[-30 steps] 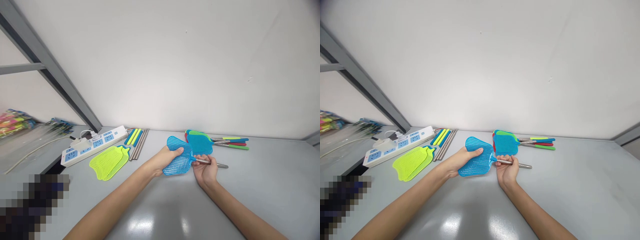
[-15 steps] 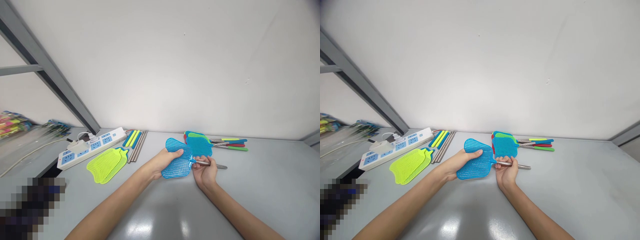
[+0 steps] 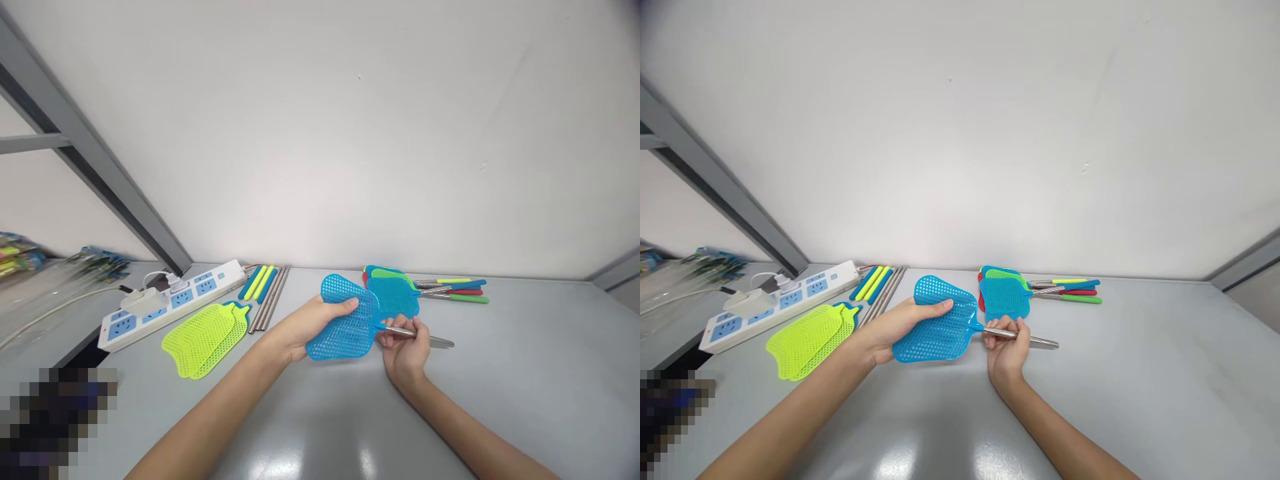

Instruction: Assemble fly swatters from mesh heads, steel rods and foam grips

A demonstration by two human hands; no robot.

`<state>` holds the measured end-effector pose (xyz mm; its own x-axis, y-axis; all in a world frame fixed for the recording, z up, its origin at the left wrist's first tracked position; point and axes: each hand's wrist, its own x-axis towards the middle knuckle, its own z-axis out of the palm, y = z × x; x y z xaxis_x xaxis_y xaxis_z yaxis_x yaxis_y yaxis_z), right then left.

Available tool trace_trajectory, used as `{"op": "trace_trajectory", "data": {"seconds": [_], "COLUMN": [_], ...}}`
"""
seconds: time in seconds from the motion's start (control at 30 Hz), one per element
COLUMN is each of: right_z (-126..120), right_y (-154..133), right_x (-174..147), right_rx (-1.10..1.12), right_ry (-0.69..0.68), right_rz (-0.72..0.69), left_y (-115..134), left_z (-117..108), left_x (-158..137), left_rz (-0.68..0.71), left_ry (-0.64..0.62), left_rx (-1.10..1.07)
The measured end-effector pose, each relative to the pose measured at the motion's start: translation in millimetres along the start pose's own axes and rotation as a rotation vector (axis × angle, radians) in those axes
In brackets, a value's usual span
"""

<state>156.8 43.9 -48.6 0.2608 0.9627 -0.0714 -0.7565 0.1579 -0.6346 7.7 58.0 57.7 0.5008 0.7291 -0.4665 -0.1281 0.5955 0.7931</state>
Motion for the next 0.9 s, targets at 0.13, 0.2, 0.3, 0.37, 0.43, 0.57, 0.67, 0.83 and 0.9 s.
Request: {"op": "trace_trajectory", "data": {"seconds": [0.13,0.2,0.3,0.37,0.43,0.57,0.67,0.83,0.9], "right_z": [-1.0,-2.1,-4.3,-5.4,-5.8,-4.9,-4.4,-4.2,-4.1], "right_y": [2.8,4.5,6.5,6.7,6.2,5.4,5.5,4.4,3.8], "right_x": [-1.0,-1.6,-2.7,-3.1,-3.5,-4.1,-4.2,-4.6,-6.0], "right_rx": [-0.002,-0.008,-0.035,-0.050,-0.050,-0.046,-0.041,-0.066,-0.116], "right_ry": [-0.026,-0.036,-0.045,-0.050,-0.058,-0.063,-0.065,-0.068,-0.049], "right_rz": [0.018,0.011,-0.004,-0.006,-0.004,0.003,0.009,0.009,-0.021], "left_y": [4.4,6.4,8.0,8.0,7.7,7.6,7.7,8.3,8.5], "left_z": [-1.7,-2.9,-5.2,-6.4,-6.3,-2.8,-0.2,-1.6,-3.6], "left_x": [-4.2,-4.9,-3.8,-2.7,-2.4,-4.6,-5.5,-5.3,-5.7], "left_rz": [0.003,-0.007,-0.027,-0.029,-0.018,-0.004,-0.009,-0.009,-0.013], "left_ry": [0.031,0.038,0.039,0.050,0.049,0.036,0.039,0.035,0.023], "left_rx": [0.046,0.045,0.025,0.019,0.018,0.023,0.013,0.007,0.007]}}
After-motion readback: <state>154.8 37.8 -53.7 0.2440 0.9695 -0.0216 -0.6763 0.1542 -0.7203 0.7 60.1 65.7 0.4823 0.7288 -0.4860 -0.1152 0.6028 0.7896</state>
